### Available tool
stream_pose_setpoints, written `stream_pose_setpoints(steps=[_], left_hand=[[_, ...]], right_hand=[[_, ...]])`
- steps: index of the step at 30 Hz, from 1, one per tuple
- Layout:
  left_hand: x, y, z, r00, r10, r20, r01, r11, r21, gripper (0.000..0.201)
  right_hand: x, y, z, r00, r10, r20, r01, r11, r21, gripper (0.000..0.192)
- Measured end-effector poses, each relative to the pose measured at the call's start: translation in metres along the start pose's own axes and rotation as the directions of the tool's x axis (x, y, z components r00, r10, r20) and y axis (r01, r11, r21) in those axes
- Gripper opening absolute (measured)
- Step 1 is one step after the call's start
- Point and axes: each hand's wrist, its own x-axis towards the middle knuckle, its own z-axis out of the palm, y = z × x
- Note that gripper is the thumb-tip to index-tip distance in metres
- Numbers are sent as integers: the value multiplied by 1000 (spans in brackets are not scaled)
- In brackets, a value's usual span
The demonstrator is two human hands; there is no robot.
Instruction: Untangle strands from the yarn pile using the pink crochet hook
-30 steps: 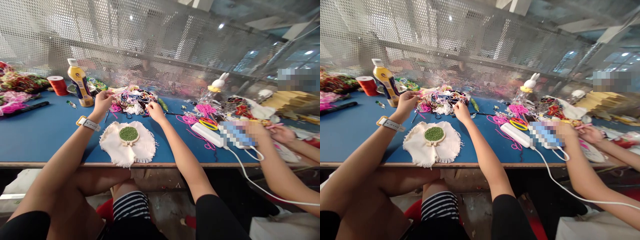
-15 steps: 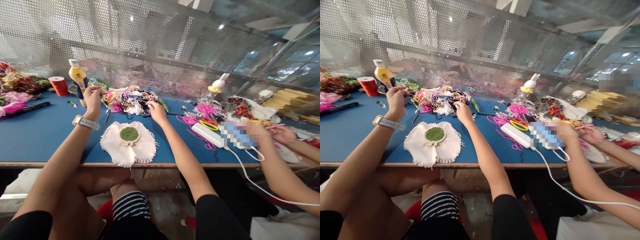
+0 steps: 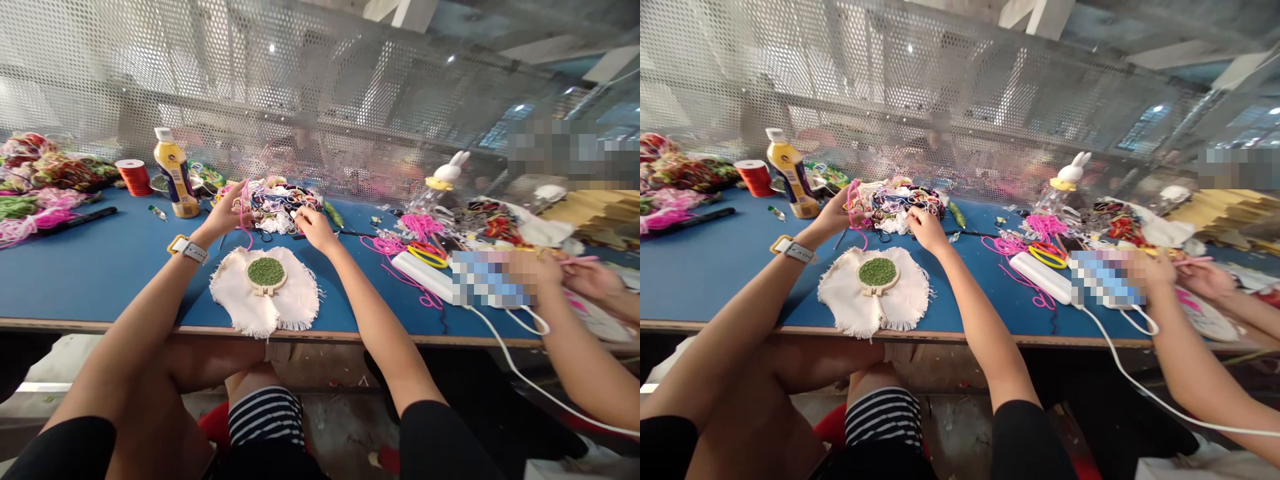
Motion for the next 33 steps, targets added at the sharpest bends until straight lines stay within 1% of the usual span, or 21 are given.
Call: stream_pose_setpoints(steps=[1,3,5,6,9,11,13,14,16,17,19,21,23,25,27,30,32,33], left_hand=[[1,4,0,1000,21,-16,-21,999,-34,67],[3,12,-1,997,-48,-55,39,989,-144,56],[3,20,-2,991,-114,-69,95,967,-235,39],[3,23,-2,988,-142,-68,118,953,-279,33],[2,27,-2,983,-180,-43,154,923,-354,32],[2,27,-1,981,-183,-60,149,920,-362,33],[5,25,0,970,-212,-116,153,910,-385,33],[6,23,0,958,-239,-160,157,900,-408,32],[9,18,-1,926,-276,-258,145,891,-431,28],[10,15,-1,915,-269,-301,127,900,-417,28],[11,11,-2,914,-216,-344,85,930,-358,31],[10,10,-1,937,-170,-305,63,941,-333,31],[7,12,4,955,-168,-244,72,931,-358,31],[4,16,11,952,-205,-225,104,914,-392,28],[0,20,18,930,-280,-237,160,891,-425,23],[-4,24,25,880,-402,-253,263,855,-446,15],[-5,24,26,853,-425,-303,294,871,-394,16],[-6,23,25,847,-407,-343,289,893,-345,19]], right_hand=[[0,0,1,999,-2,35,0,999,39,23],[-1,-1,2,996,-1,91,-8,995,95,22],[-2,0,3,993,-2,118,-12,993,120,26],[-3,0,4,992,-3,124,-12,992,127,29],[-3,2,6,990,-8,140,-10,992,129,35],[-3,3,6,988,-14,152,-1,995,97,36],[-3,1,6,988,-19,150,17,1000,19,35],[-4,0,5,990,-19,142,27,998,-51,36],[-6,-4,4,993,-14,117,44,965,-258,37],[-7,-7,4,994,-11,110,52,926,-374,37],[-9,-11,4,993,-5,120,73,822,-565,39],[-10,-15,5,989,2,145,97,734,-672,43],[-11,-19,6,989,10,150,104,676,-730,45],[-12,-23,7,989,19,144,99,633,-768,47],[-13,-28,9,989,31,148,99,605,-790,49],[-15,-33,12,988,35,154,104,589,-802,51],[-16,-35,13,990,36,135,90,581,-809,51],[-16,-35,14,992,40,123,78,576,-814,51]])
